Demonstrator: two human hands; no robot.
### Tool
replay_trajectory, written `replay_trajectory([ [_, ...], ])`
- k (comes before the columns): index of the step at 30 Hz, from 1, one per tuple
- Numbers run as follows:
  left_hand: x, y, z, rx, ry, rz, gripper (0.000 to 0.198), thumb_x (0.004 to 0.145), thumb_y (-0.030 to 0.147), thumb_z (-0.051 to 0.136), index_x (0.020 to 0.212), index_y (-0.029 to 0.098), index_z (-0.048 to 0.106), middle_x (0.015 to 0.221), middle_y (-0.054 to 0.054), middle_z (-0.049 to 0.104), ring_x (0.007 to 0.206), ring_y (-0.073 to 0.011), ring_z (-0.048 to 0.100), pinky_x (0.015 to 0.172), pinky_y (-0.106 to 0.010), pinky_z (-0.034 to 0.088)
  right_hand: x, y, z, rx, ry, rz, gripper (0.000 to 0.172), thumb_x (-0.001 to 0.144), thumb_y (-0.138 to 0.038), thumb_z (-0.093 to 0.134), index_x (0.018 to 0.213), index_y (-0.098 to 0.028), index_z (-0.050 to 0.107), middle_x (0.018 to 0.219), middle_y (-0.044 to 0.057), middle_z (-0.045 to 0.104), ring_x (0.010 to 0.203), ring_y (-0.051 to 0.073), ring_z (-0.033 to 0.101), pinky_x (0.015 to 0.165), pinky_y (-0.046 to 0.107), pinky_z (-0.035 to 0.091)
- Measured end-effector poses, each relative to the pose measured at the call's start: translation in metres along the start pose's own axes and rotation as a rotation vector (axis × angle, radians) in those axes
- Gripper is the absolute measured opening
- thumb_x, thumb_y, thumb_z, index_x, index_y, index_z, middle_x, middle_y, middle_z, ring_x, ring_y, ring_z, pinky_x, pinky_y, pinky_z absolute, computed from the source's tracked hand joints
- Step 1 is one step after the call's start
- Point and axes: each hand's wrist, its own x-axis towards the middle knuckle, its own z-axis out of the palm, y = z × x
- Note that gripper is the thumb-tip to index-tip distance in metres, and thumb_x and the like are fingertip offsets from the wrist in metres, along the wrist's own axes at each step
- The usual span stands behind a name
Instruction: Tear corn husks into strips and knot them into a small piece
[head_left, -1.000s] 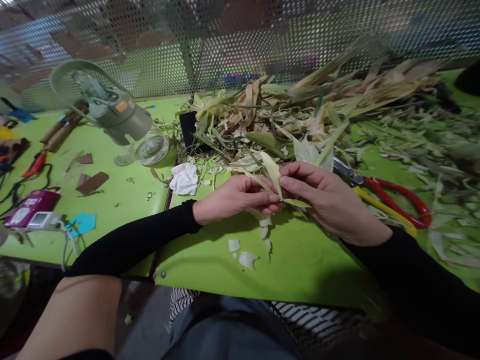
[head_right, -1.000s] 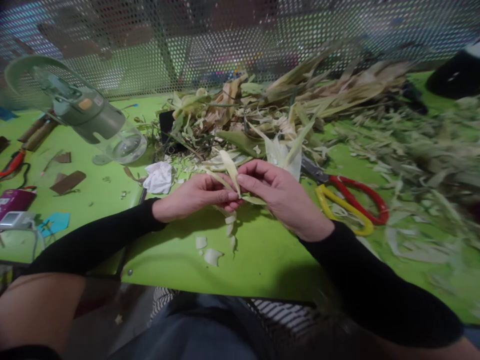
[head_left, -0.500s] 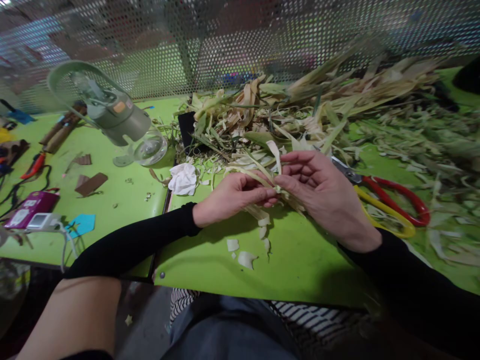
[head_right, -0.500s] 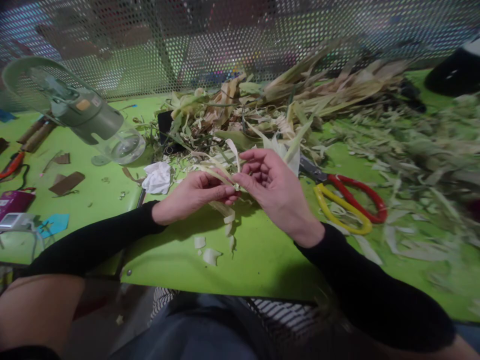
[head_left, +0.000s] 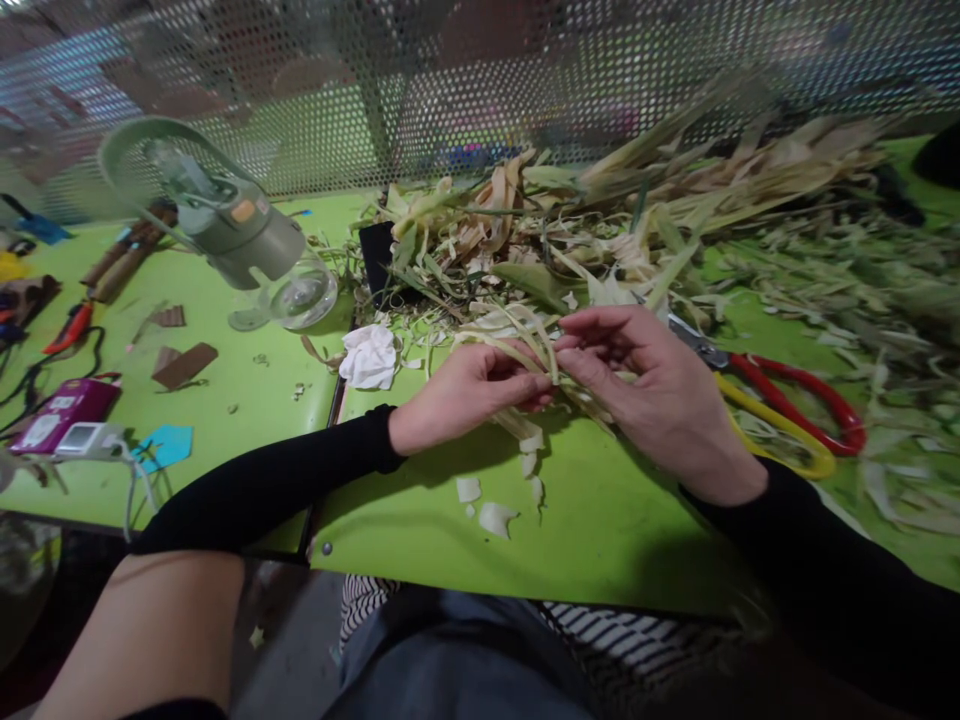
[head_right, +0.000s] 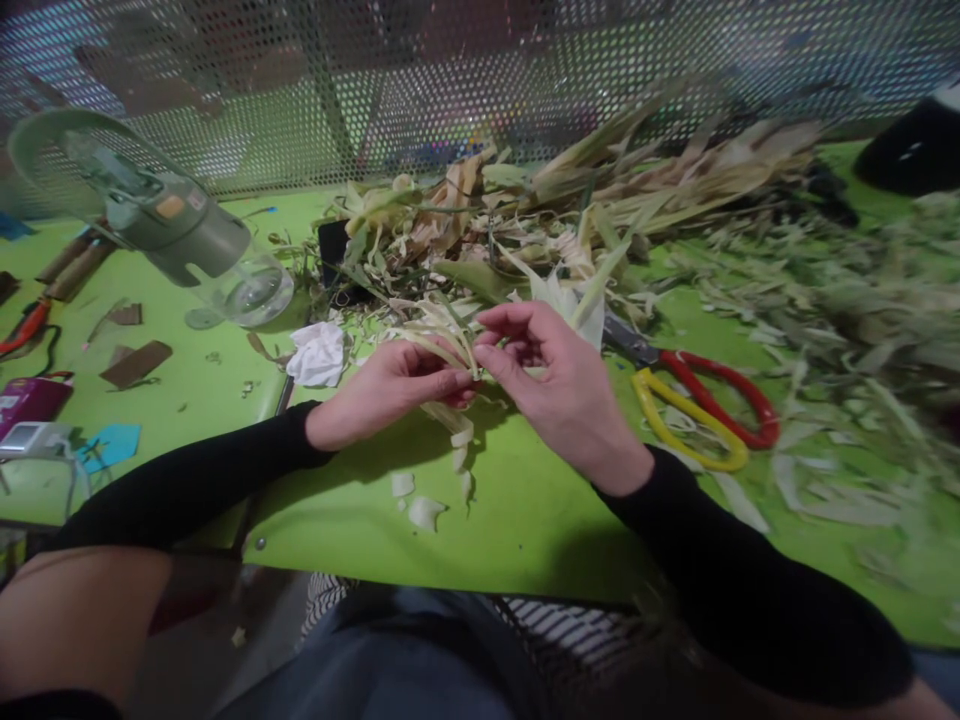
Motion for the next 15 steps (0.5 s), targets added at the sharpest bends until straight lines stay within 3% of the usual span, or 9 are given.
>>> replay_trajectory([
  [8,0.0001,-0.0019,-0.0015,0.017,0.001,-0.034,0.035,0.077,0.039,0.087,0.087,0.012,0.068,0.081,-0.003,0.071,0.075,-0.0114,0.067,0.08,-0.029,0.058,-0.0003,-0.0035,-0.0007,-0.053,-0.038,-0.005,0.024,0.09,-0.04,0.075,0.109,-0.025,0.073,0.095,0.003,0.075,0.075,0.018,0.065,0.067,0.034,0.056],
  [15,-0.0019,0.0012,0.0019,0.113,0.049,-0.135,0.019,0.082,0.025,0.083,0.081,0.01,0.07,0.081,-0.004,0.073,0.075,-0.0114,0.066,0.08,-0.029,0.056,0.0023,-0.006,-0.0025,-0.166,-0.119,-0.086,0.02,0.093,-0.04,0.07,0.106,-0.026,0.078,0.098,0.006,0.074,0.08,0.021,0.065,0.069,0.036,0.055],
])
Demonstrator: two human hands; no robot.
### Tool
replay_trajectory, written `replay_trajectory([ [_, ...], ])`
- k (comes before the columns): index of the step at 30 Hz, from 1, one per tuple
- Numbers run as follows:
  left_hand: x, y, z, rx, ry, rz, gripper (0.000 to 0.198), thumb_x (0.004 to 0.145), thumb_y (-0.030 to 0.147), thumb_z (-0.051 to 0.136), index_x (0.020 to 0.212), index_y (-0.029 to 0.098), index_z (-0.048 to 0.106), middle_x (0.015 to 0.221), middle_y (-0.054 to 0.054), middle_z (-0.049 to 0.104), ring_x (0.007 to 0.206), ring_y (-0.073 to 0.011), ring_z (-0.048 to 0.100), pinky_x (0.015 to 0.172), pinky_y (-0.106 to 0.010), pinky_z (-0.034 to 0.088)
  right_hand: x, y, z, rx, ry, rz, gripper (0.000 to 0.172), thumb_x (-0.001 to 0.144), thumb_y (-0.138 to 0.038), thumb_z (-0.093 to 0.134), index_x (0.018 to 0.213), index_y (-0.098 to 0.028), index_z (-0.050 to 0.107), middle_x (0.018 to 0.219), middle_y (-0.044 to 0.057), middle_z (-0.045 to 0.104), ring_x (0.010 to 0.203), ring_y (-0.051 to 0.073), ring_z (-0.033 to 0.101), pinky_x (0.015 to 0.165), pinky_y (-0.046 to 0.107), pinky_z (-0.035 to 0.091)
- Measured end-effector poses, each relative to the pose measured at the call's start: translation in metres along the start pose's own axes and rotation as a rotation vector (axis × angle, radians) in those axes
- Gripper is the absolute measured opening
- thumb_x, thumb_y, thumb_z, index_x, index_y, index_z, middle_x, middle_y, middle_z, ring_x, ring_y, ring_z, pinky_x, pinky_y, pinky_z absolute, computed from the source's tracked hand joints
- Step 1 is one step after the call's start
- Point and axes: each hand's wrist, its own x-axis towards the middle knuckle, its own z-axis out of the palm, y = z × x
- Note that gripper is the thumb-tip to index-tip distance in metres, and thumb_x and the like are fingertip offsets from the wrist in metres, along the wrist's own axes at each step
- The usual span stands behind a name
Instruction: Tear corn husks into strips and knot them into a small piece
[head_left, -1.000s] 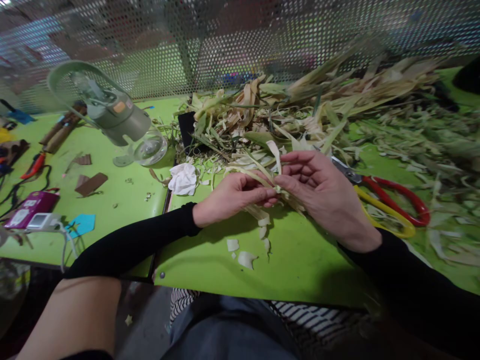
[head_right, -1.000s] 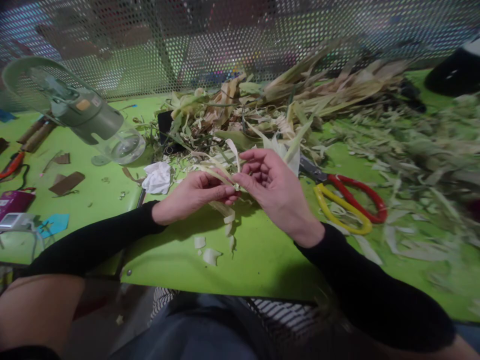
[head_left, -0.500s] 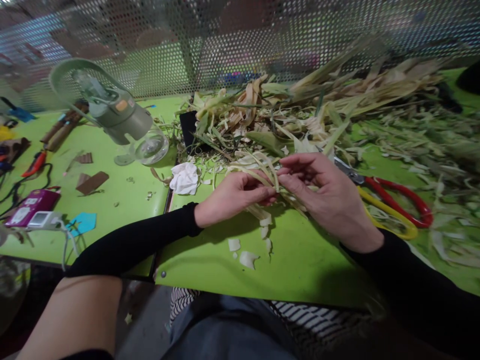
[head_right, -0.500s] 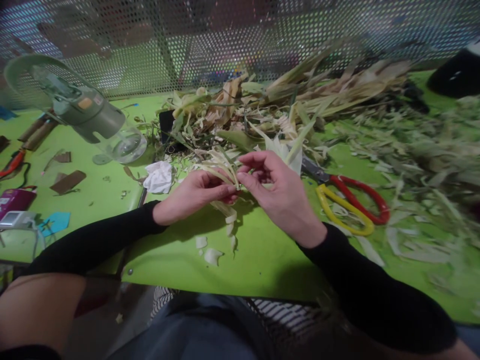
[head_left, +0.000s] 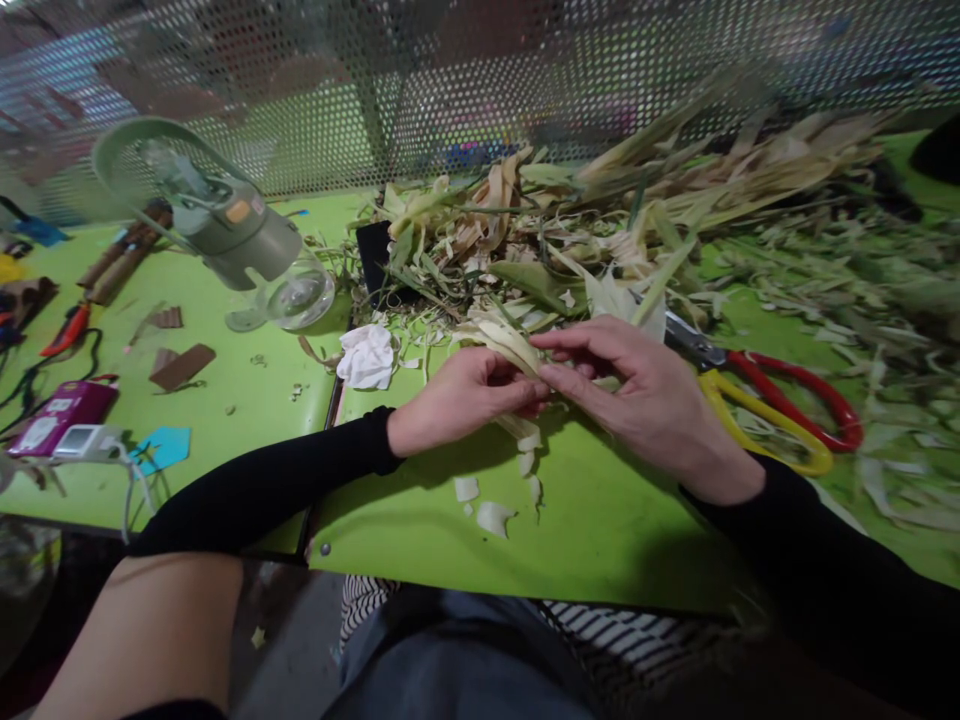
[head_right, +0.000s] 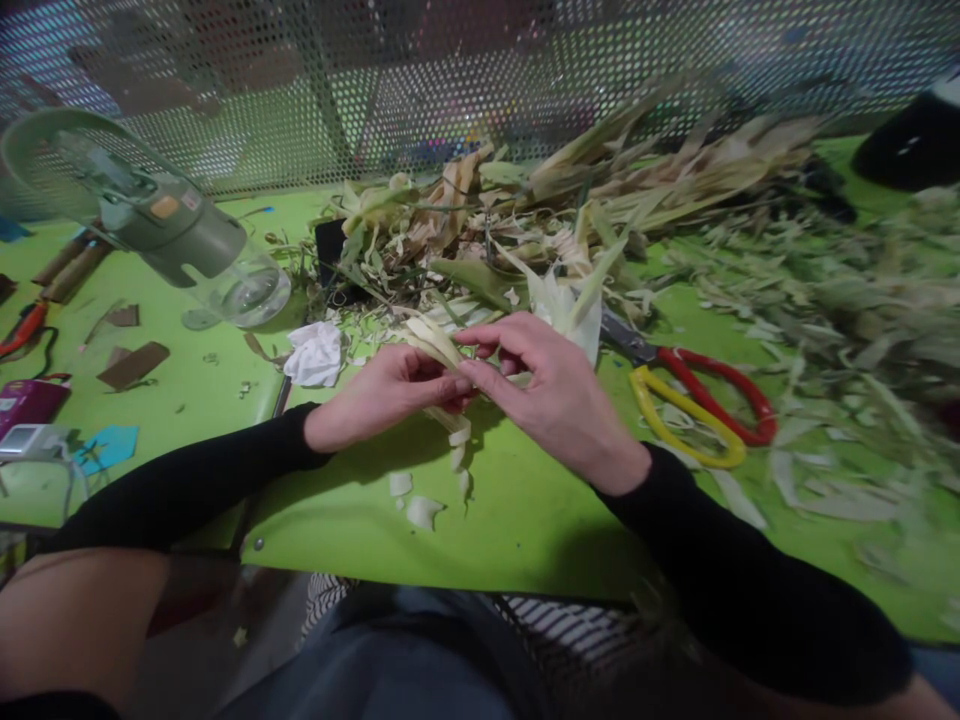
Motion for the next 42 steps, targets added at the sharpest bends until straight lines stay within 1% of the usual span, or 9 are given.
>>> replay_trajectory([
  [5,0.001,-0.001,0.003,-0.094,-0.022,-0.03,0.022,0.079,0.024,0.086,0.084,0.009,0.071,0.078,-0.003,0.072,0.073,-0.0112,0.066,0.081,-0.03,0.056,-0.001,-0.003,0.001,0.016,0.041,-0.002,0.011,0.09,-0.036,0.069,0.087,-0.027,0.073,0.09,0.005,0.073,0.079,0.023,0.066,0.066,0.037,0.054],
  [11,-0.001,0.003,0.003,-0.283,-0.057,-0.052,0.034,0.07,0.029,0.094,0.084,0.009,0.071,0.08,-0.001,0.072,0.076,-0.0105,0.067,0.091,-0.035,0.057,-0.004,-0.007,0.003,0.122,0.085,0.129,0.012,0.091,-0.038,0.069,0.089,-0.026,0.065,0.079,0.003,0.069,0.069,0.021,0.064,0.062,0.036,0.052],
  [20,-0.001,-0.001,0.004,-0.288,-0.123,-0.01,0.042,0.067,0.035,0.096,0.089,0.009,0.071,0.081,-0.001,0.071,0.077,-0.0106,0.067,0.087,-0.033,0.056,-0.006,-0.005,0.005,0.047,0.092,0.016,0.005,0.09,-0.03,0.068,0.094,-0.027,0.067,0.089,0.003,0.074,0.07,0.019,0.065,0.063,0.035,0.055],
  [25,-0.001,-0.003,0.004,-0.244,-0.09,-0.02,0.031,0.08,0.035,0.087,0.088,0.011,0.07,0.082,-0.002,0.073,0.076,-0.0099,0.067,0.085,-0.031,0.057,-0.006,-0.006,0.004,0.101,0.014,0.03,0.011,0.095,-0.037,0.067,0.097,-0.027,0.072,0.095,0.005,0.076,0.077,0.022,0.068,0.067,0.037,0.056],
  [28,-0.002,-0.003,0.003,-0.251,-0.079,-0.06,0.027,0.083,0.033,0.085,0.088,0.011,0.07,0.082,-0.002,0.073,0.076,-0.0098,0.068,0.087,-0.032,0.058,-0.006,-0.007,-0.001,0.087,0.045,0.008,0.015,0.098,-0.042,0.065,0.096,-0.029,0.073,0.095,0.004,0.076,0.085,0.024,0.07,0.077,0.041,0.057],
  [30,-0.001,-0.003,0.002,-0.249,-0.081,-0.079,0.028,0.082,0.032,0.086,0.087,0.01,0.07,0.081,-0.002,0.073,0.075,-0.0095,0.067,0.087,-0.032,0.058,-0.005,-0.006,-0.005,0.02,0.05,-0.047,0.016,0.1,-0.043,0.063,0.095,-0.031,0.073,0.093,0.004,0.076,0.088,0.026,0.07,0.083,0.044,0.055],
  [35,-0.001,-0.003,0.001,-0.297,-0.089,-0.073,0.034,0.073,0.031,0.092,0.084,0.01,0.069,0.08,-0.001,0.073,0.074,-0.0086,0.067,0.086,-0.031,0.057,0.001,0.001,-0.012,-0.163,-0.071,-0.195,0.026,0.102,-0.048,0.056,0.096,-0.031,0.075,0.075,0.004,0.073,0.086,0.03,0.069,0.088,0.05,0.048],
  [38,-0.002,-0.002,0.002,-0.316,-0.092,-0.071,0.034,0.072,0.031,0.093,0.085,0.009,0.069,0.081,-0.001,0.074,0.075,-0.0093,0.068,0.089,-0.032,0.057,0.002,0.0,-0.012,-0.213,-0.049,-0.193,0.022,0.101,-0.046,0.058,0.097,-0.033,0.075,0.077,0.004,0.074,0.087,0.031,0.069,0.091,0.051,0.046],
  [42,-0.003,-0.002,0.003,-0.335,-0.079,-0.072,0.026,0.078,0.025,0.088,0.087,0.009,0.069,0.085,-0.004,0.075,0.082,-0.0124,0.072,0.096,-0.037,0.056,0.001,-0.006,-0.012,-0.229,-0.059,-0.191,0.02,0.099,-0.041,0.059,0.086,-0.035,0.073,0.074,0.003,0.073,0.081,0.031,0.068,0.087,0.051,0.046],
])
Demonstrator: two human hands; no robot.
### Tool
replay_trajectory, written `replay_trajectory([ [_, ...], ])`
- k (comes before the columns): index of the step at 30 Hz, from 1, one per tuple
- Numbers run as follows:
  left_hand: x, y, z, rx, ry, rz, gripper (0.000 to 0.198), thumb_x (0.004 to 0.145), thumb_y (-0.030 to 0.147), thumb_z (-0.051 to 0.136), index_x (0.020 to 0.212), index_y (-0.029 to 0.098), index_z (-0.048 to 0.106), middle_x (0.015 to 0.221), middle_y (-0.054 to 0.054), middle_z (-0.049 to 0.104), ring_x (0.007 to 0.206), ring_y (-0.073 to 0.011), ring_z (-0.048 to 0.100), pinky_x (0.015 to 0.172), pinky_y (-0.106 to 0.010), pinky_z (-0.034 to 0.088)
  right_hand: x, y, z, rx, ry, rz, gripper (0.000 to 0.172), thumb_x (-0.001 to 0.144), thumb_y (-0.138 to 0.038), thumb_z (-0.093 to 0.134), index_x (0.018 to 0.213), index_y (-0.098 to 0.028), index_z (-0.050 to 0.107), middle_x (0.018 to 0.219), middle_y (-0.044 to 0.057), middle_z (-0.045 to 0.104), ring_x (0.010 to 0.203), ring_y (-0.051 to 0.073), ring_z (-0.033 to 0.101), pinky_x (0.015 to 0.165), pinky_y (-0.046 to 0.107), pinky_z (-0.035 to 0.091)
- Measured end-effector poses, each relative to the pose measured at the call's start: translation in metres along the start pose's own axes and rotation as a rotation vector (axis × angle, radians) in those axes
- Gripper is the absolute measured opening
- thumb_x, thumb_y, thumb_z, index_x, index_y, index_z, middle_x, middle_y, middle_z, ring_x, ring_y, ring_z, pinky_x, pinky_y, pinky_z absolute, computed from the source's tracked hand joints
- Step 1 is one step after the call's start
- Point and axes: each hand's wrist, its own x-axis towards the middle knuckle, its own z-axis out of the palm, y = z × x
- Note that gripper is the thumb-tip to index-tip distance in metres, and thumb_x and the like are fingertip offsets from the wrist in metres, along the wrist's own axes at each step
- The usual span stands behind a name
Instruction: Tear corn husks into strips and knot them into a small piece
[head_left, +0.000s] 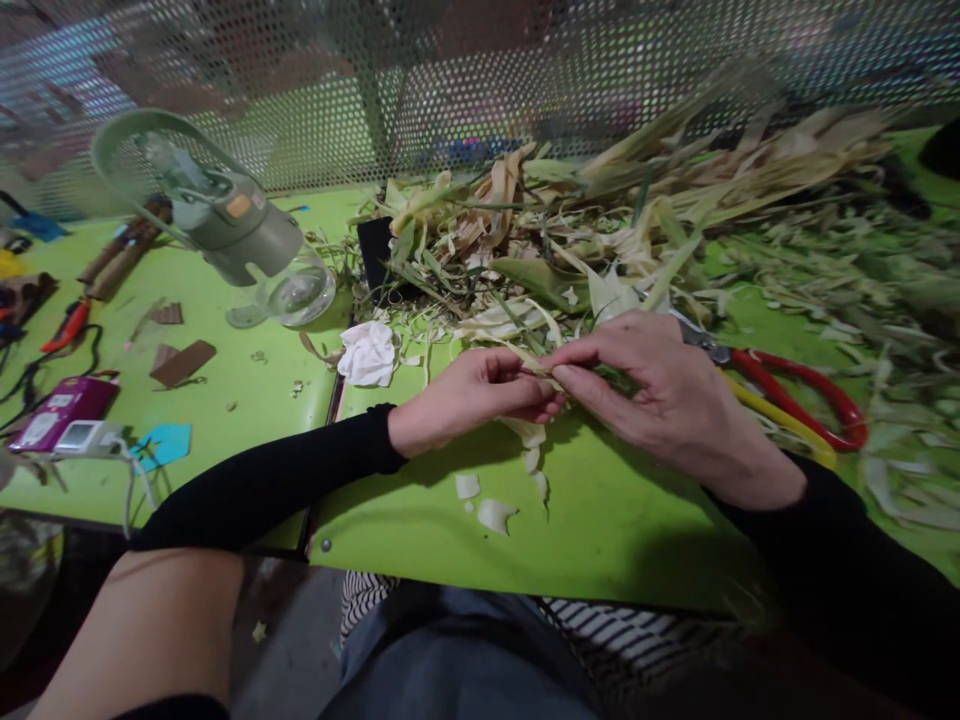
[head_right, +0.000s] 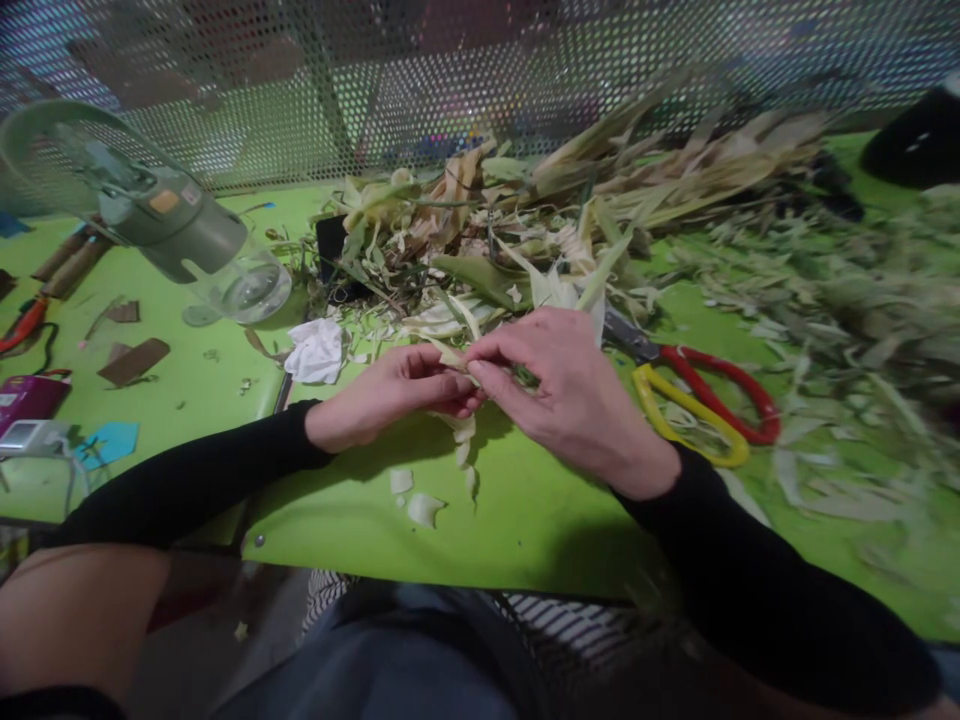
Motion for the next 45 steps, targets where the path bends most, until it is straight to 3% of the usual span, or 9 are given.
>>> replay_trajectory([
  [4,0.0,-0.002,-0.001,-0.01,-0.02,0.013,0.017,0.083,0.017,0.081,0.089,0.009,0.068,0.085,-0.005,0.075,0.082,-0.0127,0.072,0.096,-0.037,0.056,0.001,-0.002,-0.001,0.027,-0.012,0.026,0.017,0.098,-0.037,0.06,0.087,-0.033,0.073,0.075,0.003,0.074,0.081,0.03,0.068,0.089,0.05,0.047],
  [15,0.001,-0.003,0.002,-0.055,0.005,-0.012,0.022,0.08,0.022,0.086,0.089,0.009,0.07,0.082,-0.004,0.075,0.08,-0.013,0.071,0.097,-0.038,0.056,0.002,0.002,-0.002,0.097,-0.055,0.019,0.019,0.097,-0.047,0.064,0.091,-0.032,0.074,0.08,0.003,0.074,0.079,0.027,0.068,0.082,0.046,0.049],
  [23,0.0,-0.007,0.0,-0.05,-0.031,0.039,0.014,0.085,0.015,0.077,0.093,0.01,0.068,0.086,-0.007,0.078,0.084,-0.0131,0.074,0.096,-0.035,0.057,0.001,0.004,-0.004,0.088,-0.003,0.074,0.016,0.096,-0.042,0.065,0.088,-0.029,0.07,0.084,0.003,0.074,0.079,0.026,0.066,0.078,0.043,0.048],
  [30,0.001,-0.006,0.002,-0.003,-0.018,0.039,0.039,0.07,0.035,0.095,0.088,0.01,0.07,0.088,-0.005,0.077,0.085,-0.0133,0.072,0.093,-0.035,0.057,0.0,0.008,-0.007,0.137,-0.063,0.046,0.016,0.097,-0.043,0.062,0.09,-0.029,0.067,0.086,0.004,0.073,0.084,0.028,0.067,0.075,0.042,0.048],
  [36,0.001,-0.009,0.001,0.007,0.012,0.034,0.046,0.067,0.042,0.097,0.085,0.011,0.068,0.086,-0.003,0.076,0.08,-0.0107,0.07,0.087,-0.031,0.057,0.0,0.007,-0.003,0.115,-0.044,0.053,0.02,0.097,-0.045,0.063,0.09,-0.027,0.068,0.084,0.003,0.072,0.081,0.025,0.066,0.074,0.038,0.049],
  [45,-0.001,-0.007,0.003,-0.04,0.041,-0.009,0.018,0.094,0.026,0.073,0.085,0.012,0.067,0.081,-0.003,0.075,0.082,-0.0116,0.072,0.095,-0.034,0.057,0.0,0.004,-0.003,0.274,0.018,0.188,0.022,0.098,-0.046,0.065,0.091,-0.025,0.064,0.085,0.002,0.071,0.076,0.019,0.065,0.069,0.033,0.051],
])
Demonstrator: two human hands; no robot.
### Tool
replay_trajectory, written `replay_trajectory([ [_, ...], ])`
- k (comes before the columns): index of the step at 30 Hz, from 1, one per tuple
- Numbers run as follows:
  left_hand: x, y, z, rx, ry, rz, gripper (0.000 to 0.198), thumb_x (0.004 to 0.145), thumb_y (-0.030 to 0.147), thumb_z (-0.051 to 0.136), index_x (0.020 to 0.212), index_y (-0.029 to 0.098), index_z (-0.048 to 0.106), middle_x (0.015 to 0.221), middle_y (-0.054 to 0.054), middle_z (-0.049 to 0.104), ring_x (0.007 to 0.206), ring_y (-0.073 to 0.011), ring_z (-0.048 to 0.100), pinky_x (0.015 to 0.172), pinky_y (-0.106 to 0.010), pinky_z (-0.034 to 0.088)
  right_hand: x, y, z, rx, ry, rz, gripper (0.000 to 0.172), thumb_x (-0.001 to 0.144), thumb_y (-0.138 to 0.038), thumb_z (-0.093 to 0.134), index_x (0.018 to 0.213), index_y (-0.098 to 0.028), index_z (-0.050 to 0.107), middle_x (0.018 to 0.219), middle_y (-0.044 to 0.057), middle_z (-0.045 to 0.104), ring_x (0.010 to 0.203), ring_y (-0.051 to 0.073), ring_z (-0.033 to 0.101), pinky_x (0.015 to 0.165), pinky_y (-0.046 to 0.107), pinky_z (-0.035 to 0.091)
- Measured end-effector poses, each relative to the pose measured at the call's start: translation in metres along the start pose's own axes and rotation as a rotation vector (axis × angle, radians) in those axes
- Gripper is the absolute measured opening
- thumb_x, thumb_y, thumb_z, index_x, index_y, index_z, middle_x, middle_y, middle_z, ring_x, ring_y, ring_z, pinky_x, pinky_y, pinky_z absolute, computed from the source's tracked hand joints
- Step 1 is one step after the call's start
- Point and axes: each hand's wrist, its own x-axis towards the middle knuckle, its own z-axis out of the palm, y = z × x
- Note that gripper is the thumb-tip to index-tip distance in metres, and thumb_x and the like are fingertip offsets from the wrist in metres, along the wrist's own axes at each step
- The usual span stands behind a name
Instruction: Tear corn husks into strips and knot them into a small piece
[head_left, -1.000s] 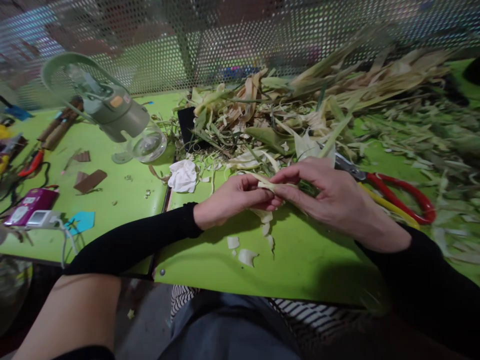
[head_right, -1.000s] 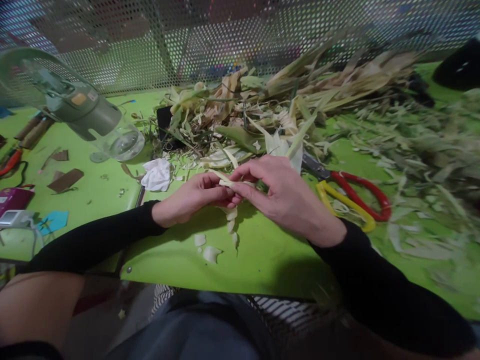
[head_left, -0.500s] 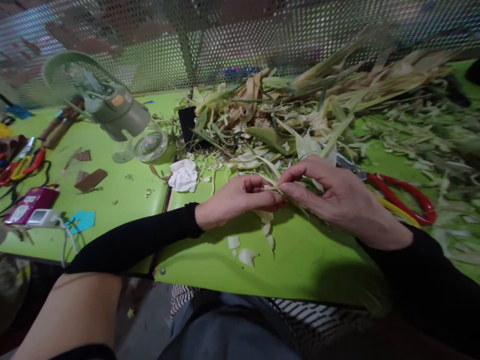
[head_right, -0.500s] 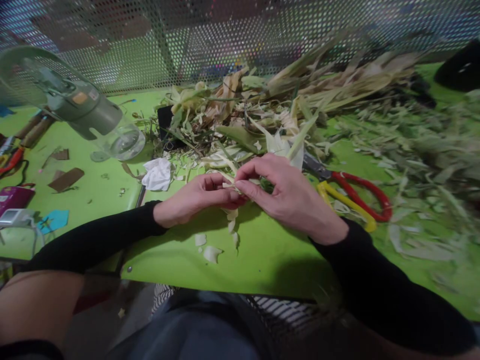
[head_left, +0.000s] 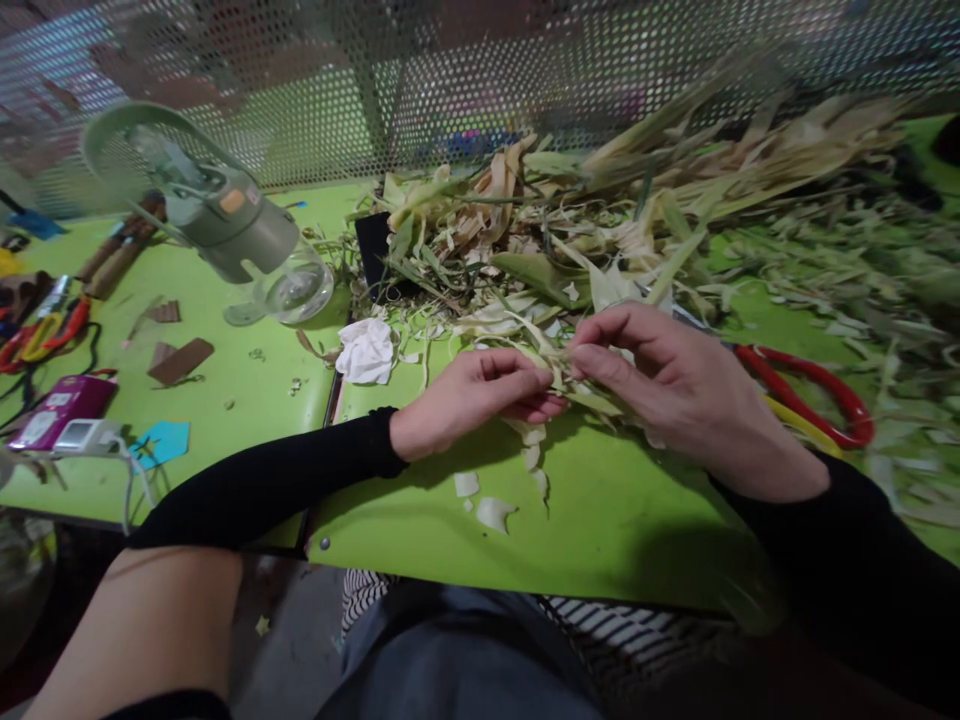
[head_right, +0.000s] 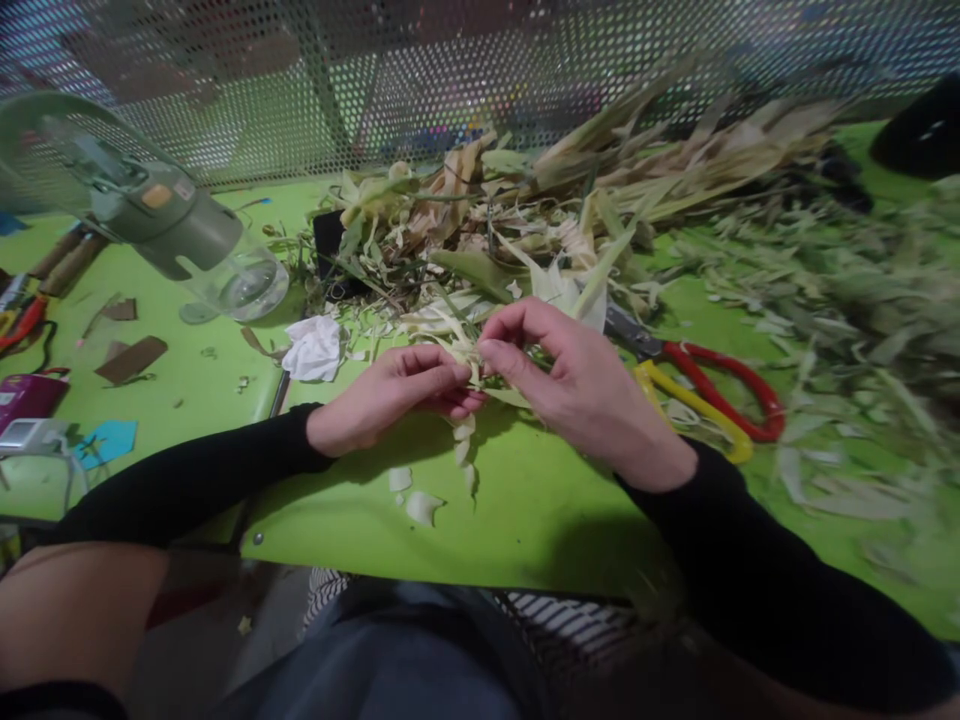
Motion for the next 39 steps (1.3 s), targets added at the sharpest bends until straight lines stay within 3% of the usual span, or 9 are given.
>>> replay_trajectory([
  [10,-0.001,0.003,0.003,0.009,0.044,0.006,0.017,0.097,0.022,0.068,0.083,0.013,0.063,0.08,-0.003,0.074,0.078,-0.0101,0.073,0.091,-0.031,0.058,-0.001,-0.005,-0.005,-0.109,-0.025,-0.089,0.016,0.095,-0.039,0.068,0.089,-0.025,0.068,0.084,0.001,0.07,0.078,0.02,0.062,0.075,0.035,0.048],
  [15,-0.001,0.001,0.003,0.013,0.017,0.038,0.014,0.093,0.02,0.07,0.083,0.013,0.065,0.08,-0.003,0.075,0.08,-0.011,0.073,0.092,-0.031,0.058,-0.001,-0.002,-0.002,-0.023,0.111,-0.03,0.021,0.097,-0.043,0.069,0.09,-0.024,0.064,0.083,-0.001,0.066,0.075,0.016,0.059,0.07,0.031,0.046],
  [20,-0.001,0.001,0.003,0.038,0.011,0.066,0.001,0.088,0.011,0.071,0.088,0.011,0.071,0.084,-0.004,0.076,0.078,-0.0104,0.072,0.086,-0.028,0.058,-0.002,0.003,0.001,0.026,0.099,0.007,0.022,0.097,-0.046,0.068,0.091,-0.025,0.063,0.085,-0.002,0.065,0.075,0.015,0.058,0.07,0.03,0.047],
  [26,0.0,0.0,0.002,-0.018,-0.023,0.064,0.023,0.072,0.017,0.091,0.088,0.011,0.074,0.084,-0.005,0.078,0.081,-0.0132,0.073,0.086,-0.03,0.058,-0.001,0.001,0.004,0.086,0.099,0.058,0.023,0.095,-0.047,0.071,0.091,-0.025,0.063,0.086,-0.001,0.067,0.073,0.015,0.059,0.068,0.029,0.05],
  [31,0.003,0.0,0.003,-0.152,-0.014,-0.04,0.005,0.086,0.007,0.074,0.086,0.011,0.077,0.082,-0.004,0.078,0.077,-0.0106,0.073,0.086,-0.027,0.059,-0.002,-0.001,0.004,0.102,0.087,0.08,0.028,0.092,-0.05,0.075,0.09,-0.025,0.062,0.087,0.001,0.069,0.075,0.017,0.061,0.071,0.032,0.053],
  [35,0.005,0.002,0.004,-0.238,0.009,-0.148,0.021,0.093,0.002,0.062,0.079,0.009,0.076,0.082,-0.006,0.079,0.078,-0.0083,0.074,0.092,-0.023,0.058,-0.004,0.002,0.002,0.065,0.092,-0.053,0.02,0.097,-0.046,0.07,0.092,-0.026,0.064,0.092,0.001,0.071,0.084,0.019,0.065,0.078,0.035,0.052],
  [39,0.003,0.006,0.006,-0.251,0.044,-0.151,0.027,0.094,0.0,0.06,0.072,0.009,0.072,0.073,-0.004,0.075,0.072,-0.0058,0.072,0.086,-0.018,0.057,-0.001,0.005,-0.001,-0.053,0.026,-0.275,0.015,0.095,-0.041,0.074,0.095,-0.028,0.066,0.1,0.005,0.074,0.096,0.024,0.068,0.088,0.039,0.053],
])
